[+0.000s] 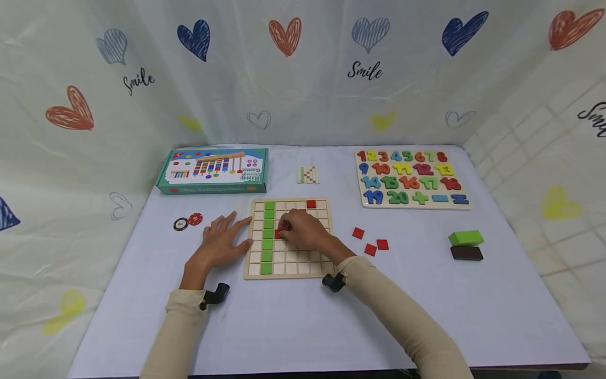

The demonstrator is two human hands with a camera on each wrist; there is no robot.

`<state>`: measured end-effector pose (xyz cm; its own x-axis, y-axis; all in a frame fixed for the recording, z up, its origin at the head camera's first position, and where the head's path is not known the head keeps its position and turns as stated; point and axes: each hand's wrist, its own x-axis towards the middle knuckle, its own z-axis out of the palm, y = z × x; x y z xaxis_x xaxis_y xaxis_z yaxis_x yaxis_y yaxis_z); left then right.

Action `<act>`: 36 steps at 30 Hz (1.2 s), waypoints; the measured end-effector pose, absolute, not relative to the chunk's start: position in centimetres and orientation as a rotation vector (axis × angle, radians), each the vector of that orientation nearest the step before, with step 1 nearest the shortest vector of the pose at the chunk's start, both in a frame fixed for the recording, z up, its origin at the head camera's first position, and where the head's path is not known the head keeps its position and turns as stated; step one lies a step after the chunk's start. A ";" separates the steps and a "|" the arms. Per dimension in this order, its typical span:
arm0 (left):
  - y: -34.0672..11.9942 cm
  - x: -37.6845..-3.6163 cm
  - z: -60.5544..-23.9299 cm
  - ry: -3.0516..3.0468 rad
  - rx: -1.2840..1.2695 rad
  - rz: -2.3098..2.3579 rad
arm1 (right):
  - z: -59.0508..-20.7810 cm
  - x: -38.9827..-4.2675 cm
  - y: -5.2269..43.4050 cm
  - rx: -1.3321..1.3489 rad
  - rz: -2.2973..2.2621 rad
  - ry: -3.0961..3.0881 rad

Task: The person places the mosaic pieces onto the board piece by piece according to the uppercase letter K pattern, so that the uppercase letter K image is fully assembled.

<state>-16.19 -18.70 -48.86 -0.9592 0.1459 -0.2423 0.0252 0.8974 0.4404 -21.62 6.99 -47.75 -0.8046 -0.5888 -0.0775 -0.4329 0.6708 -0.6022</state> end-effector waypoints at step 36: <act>-18.7 -16.2 -49.1 2.786 0.126 0.627 | -43.8 -22.6 16.9 -0.678 -0.904 2.745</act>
